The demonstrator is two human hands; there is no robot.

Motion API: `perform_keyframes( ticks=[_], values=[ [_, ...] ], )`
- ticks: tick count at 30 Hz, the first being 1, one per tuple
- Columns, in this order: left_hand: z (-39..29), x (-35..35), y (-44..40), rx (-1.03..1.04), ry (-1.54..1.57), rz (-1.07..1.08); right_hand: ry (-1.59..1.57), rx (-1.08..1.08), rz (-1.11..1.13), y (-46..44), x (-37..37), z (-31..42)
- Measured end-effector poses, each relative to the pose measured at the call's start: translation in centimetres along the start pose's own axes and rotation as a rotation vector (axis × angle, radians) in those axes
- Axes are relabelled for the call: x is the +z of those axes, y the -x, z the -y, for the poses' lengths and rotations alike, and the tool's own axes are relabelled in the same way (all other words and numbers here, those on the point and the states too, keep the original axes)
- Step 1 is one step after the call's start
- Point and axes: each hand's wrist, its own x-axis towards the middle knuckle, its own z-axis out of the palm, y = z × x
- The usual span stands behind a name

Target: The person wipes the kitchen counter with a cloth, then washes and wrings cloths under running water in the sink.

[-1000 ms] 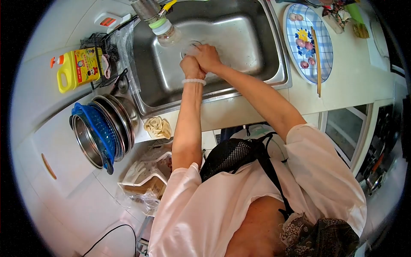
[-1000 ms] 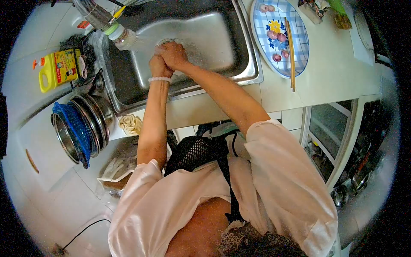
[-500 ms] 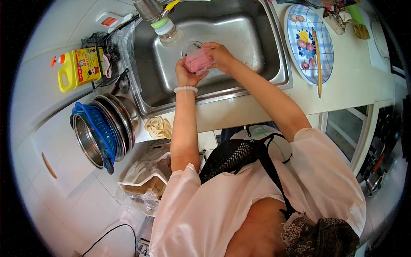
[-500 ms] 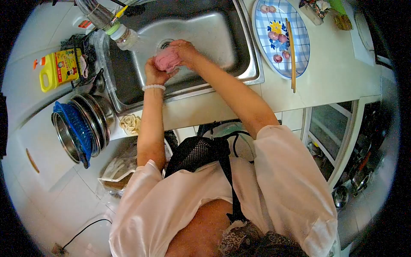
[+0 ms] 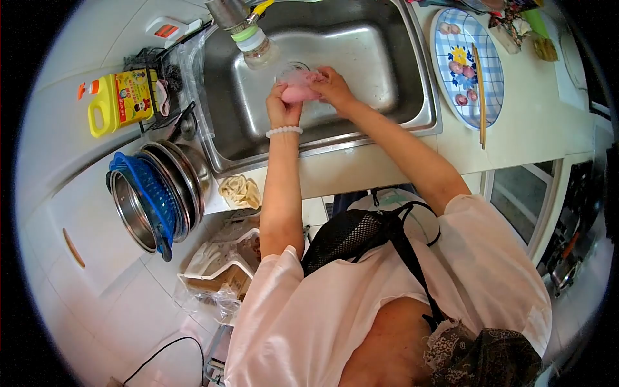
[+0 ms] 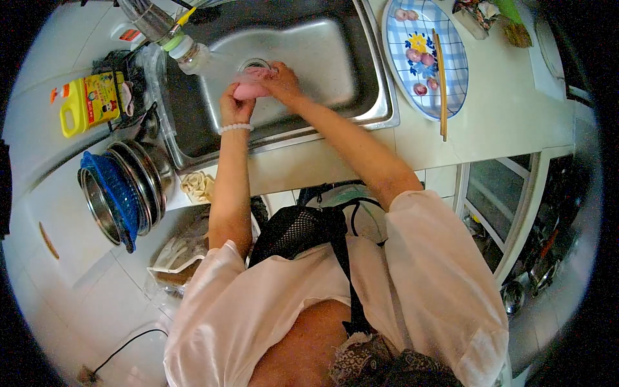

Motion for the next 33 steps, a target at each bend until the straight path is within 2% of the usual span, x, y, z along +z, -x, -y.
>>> perform_keyframes(
  ticks=[2, 3, 5, 7, 9, 10, 12, 15, 16, 18, 19, 20, 21, 23, 24, 26, 28, 29, 30, 33],
  values=[
    [-0.2, 1.4, 0.8, 0.031, 0.009, 0.06, -0.597, 0.693, 0.35, 0.6, -2.1, 4.2],
    [-0.3, 1.7, 0.9, 0.061, 0.018, 0.118, -0.596, 0.693, 0.351, 0.5, -2.1, 3.8],
    [-0.9, 2.3, 1.1, 0.029, 0.031, 0.137, -0.683, 0.558, 0.372, 0.3, -1.8, 2.9],
    [-1.4, 3.3, 2.0, -0.003, 0.041, 0.156, -0.643, 0.556, 0.362, -0.3, -2.3, 4.0],
    [-1.8, 4.6, 3.6, -0.147, -0.251, 0.012, -0.601, 0.55, 0.35, -1.0, -2.7, 5.1],
    [-2.0, 5.0, 4.0, -0.147, -0.252, 0.014, -0.639, 0.574, 0.364, -1.3, -2.9, 5.4],
    [-2.3, 5.6, 4.6, -0.296, -0.538, 0.015, -0.676, 0.598, 0.374, -1.6, -3.2, 5.1],
    [-2.2, 5.4, 4.4, -0.235, -0.719, 0.033, -0.695, 0.614, 0.423, -2.0, -3.3, 3.0],
    [-1.9, 4.4, 3.6, -0.235, -0.72, 0.034, -0.714, 0.632, 0.443, -2.0, -3.5, 2.8],
    [-1.4, 3.3, 2.3, -0.226, -0.502, 0.107, -0.734, 0.651, 0.461, -2.0, -3.4, 2.7],
    [-1.2, 3.2, 2.2, -0.226, -0.503, 0.108, -0.59, 0.648, 0.406, -2.1, -3.0, 2.7],
    [-0.7, 3.1, 2.1, -0.248, -0.33, 0.128, -0.446, 0.643, 0.349, -2.1, -2.7, 2.7],
    [-0.4, 3.8, 2.4, -0.269, -0.157, 0.149, -0.445, 0.642, 0.345, -1.9, -2.4, 2.2],
    [-0.5, 4.6, 3.6, -0.284, -0.109, 0.196, 0.18, -0.091, 0.12, -0.8, -1.6, 1.3],
    [-0.6, 5.3, 4.2, -0.297, -0.06, 0.242, 0.181, -0.091, 0.119, -0.3, -1.4, 1.8],
    [-0.4, 6.3, 4.5, -0.27, -0.025, 0.223, 0.486, -0.341, 0.025, 1.2, -1.2, 3.1],
    [0.3, 6.1, 4.0, -0.244, 0.01, 0.204, 0.472, -0.422, 0.04, 2.3, -1.1, 4.0],
    [0.8, 5.7, 3.1, -0.188, -0.118, 0.154, 0.457, -0.504, 0.055, 2.5, -1.1, 4.4],
    [1.1, 5.8, 2.9, -0.132, -0.244, 0.102, 0.457, -0.505, 0.055, 2.5, -1.1, 4.6],
    [2.2, 5.1, 2.8, -0.025, -0.241, 0.041, 0.449, -0.527, 0.083, 2.6, -0.8, 5.0]
  ],
)
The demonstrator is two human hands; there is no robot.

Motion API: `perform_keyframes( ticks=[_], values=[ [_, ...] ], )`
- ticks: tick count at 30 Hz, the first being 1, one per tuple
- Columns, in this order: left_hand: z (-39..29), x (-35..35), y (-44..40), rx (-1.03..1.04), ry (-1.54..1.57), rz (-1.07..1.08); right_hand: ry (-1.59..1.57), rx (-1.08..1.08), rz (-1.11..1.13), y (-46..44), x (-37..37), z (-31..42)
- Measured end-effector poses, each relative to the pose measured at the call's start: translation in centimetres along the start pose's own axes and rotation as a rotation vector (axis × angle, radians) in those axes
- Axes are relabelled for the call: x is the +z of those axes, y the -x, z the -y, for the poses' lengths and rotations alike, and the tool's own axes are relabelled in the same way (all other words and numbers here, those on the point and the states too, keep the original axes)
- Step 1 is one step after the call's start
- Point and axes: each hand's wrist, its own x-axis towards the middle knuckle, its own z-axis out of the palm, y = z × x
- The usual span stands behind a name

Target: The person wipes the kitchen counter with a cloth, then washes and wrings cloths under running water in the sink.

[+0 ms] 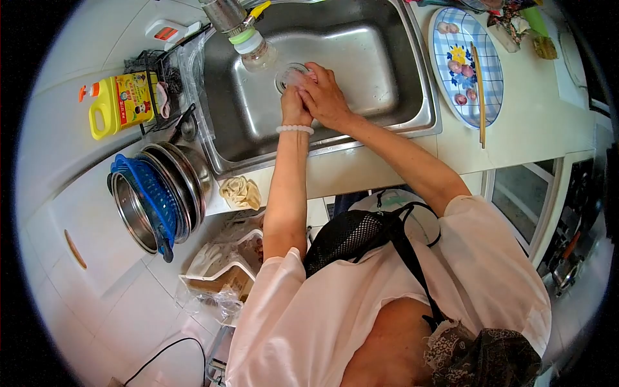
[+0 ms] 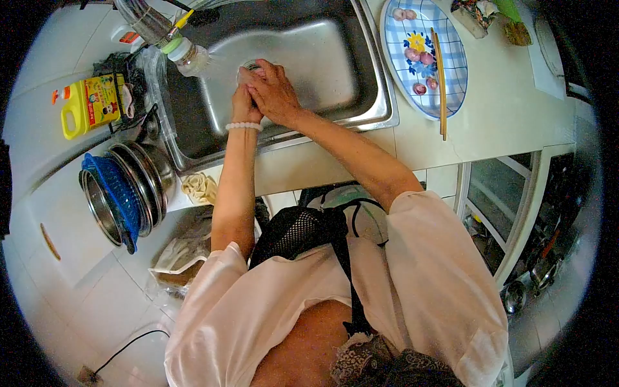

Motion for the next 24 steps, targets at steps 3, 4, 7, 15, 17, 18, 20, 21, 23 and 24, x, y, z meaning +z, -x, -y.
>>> perform_keyframes(
  ticks=[3, 4, 7, 15, 17, 18, 20, 21, 23, 24],
  values=[
    [0.3, -0.4, -0.6, 0.024, 0.083, 0.055, -0.076, 0.053, 0.05, -0.2, 0.0, 0.0],
    [0.3, 0.0, -0.3, 0.025, 0.083, 0.055, -0.084, 0.11, 0.053, -0.2, 0.1, 0.1],
    [0.5, 0.7, 0.2, 0.023, 0.091, -0.081, -0.11, 0.217, 0.066, -0.5, 0.4, 0.4],
    [0.7, 0.6, 0.0, 0.03, -0.015, -0.322, -0.247, 0.347, 0.104, -1.4, 0.8, -0.1],
    [0.5, 1.1, 0.5, 0.043, -0.015, -0.347, -0.168, 0.395, 0.221, -1.5, 1.2, -0.9],
    [0.6, 1.2, 0.5, 0.058, -0.016, -0.374, -0.166, 0.396, 0.22, -1.5, 1.1, -0.9],
    [2.1, -2.0, -1.3, 0.13, -0.132, -0.257, -0.123, 0.306, 0.159, -1.7, 0.8, -0.7],
    [2.1, -2.3, -1.4, 0.165, -0.192, -0.199, -0.122, 0.305, 0.159, -1.6, 1.3, -1.1],
    [2.1, -2.7, -1.7, 0.173, -0.317, -0.159, 0.002, 0.29, 0.176, -1.7, 2.2, -2.1],
    [1.7, -2.3, -1.5, 0.142, -0.386, -0.178, 0.002, 0.289, 0.177, -1.7, 2.7, -3.2]
  ],
)
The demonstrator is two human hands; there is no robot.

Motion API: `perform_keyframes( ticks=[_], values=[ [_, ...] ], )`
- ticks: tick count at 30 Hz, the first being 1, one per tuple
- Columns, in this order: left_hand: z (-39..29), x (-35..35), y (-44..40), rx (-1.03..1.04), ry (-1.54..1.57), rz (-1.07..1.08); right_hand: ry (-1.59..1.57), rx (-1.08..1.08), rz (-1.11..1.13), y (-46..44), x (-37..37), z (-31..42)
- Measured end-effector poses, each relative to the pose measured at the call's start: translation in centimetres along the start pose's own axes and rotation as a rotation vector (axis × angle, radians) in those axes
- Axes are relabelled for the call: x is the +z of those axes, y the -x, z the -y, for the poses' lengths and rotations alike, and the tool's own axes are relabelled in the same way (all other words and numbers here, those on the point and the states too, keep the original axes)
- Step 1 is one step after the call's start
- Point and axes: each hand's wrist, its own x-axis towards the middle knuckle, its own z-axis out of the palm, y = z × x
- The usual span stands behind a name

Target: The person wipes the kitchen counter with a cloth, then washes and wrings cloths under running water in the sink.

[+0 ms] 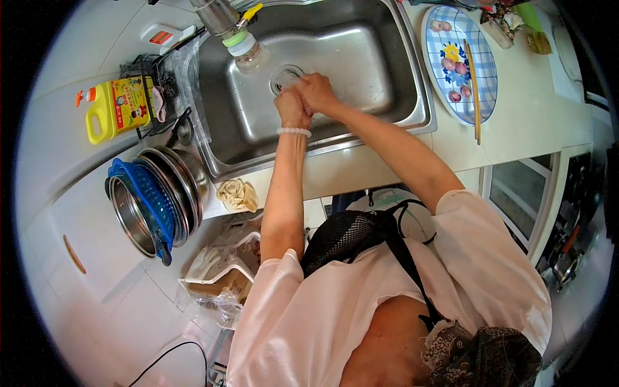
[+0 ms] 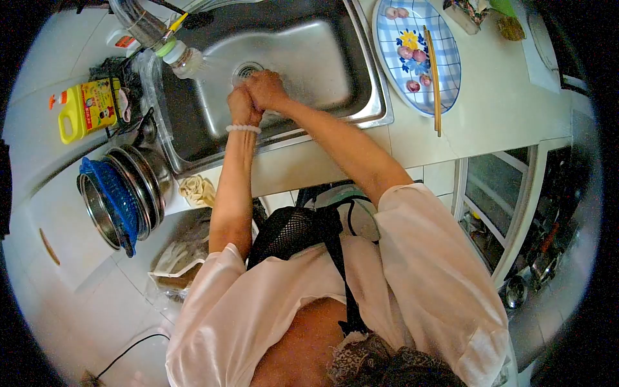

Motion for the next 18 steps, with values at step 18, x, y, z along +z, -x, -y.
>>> perform_keyframes(
  ticks=[18],
  values=[
    [-3.7, -1.8, 2.5, -0.275, 0.334, 0.289, -1.252, 0.603, 0.456, -0.7, -5.4, -1.6]
  ],
)
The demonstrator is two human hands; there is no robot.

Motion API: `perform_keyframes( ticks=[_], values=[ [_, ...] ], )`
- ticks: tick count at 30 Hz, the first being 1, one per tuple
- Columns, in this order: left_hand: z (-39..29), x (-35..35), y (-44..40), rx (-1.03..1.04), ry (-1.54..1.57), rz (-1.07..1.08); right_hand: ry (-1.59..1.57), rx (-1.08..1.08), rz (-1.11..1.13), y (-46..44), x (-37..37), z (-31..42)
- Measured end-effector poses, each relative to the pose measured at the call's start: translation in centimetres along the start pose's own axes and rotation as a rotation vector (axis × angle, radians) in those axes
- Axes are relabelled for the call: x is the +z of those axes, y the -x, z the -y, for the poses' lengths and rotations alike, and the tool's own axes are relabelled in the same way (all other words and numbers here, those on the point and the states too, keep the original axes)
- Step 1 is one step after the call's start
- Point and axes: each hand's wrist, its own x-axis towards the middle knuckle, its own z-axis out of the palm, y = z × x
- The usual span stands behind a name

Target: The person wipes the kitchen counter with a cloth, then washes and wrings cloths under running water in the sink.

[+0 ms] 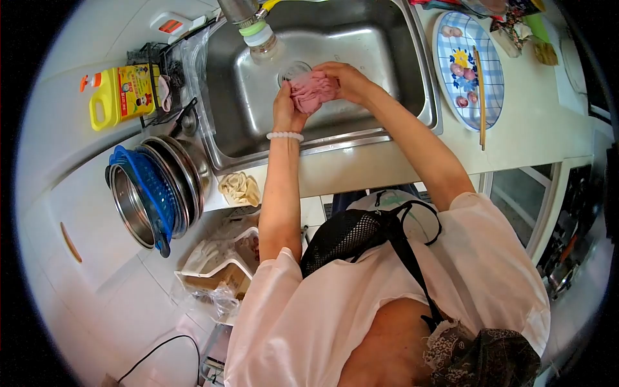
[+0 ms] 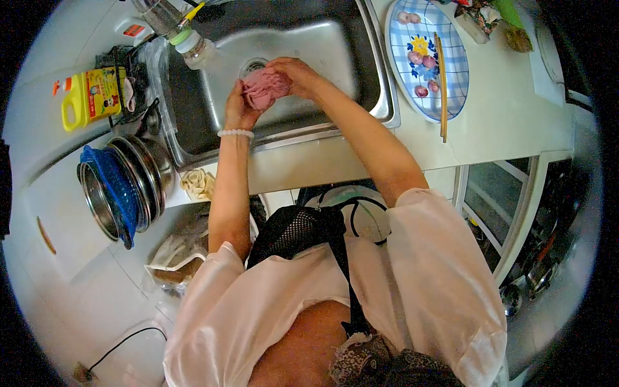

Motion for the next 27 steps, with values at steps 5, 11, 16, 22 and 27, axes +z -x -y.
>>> perform_keyframes(
  ticks=[5, 11, 16, 22, 27],
  values=[
    [-0.2, 0.2, -0.9, -0.008, 0.012, 0.041, 0.032, -0.018, -0.051, 0.5, 0.0, 0.4],
    [-0.9, 1.3, -0.2, -0.092, -0.079, 0.043, 0.016, -0.037, -0.087, 1.3, 0.4, 1.2],
    [-1.4, 1.0, 0.1, -0.096, -0.124, 0.087, 0.044, -0.032, -0.068, 1.2, 0.4, 0.8],
    [-2.3, 2.1, 0.9, -0.112, -0.255, -0.044, 0.133, -0.09, -0.079, 0.3, 1.2, 0.6],
    [-1.6, 0.1, -1.3, 0.05, 0.03, 0.037, 0.303, -0.27, -0.063, -1.4, 1.1, -0.3]
  ],
)
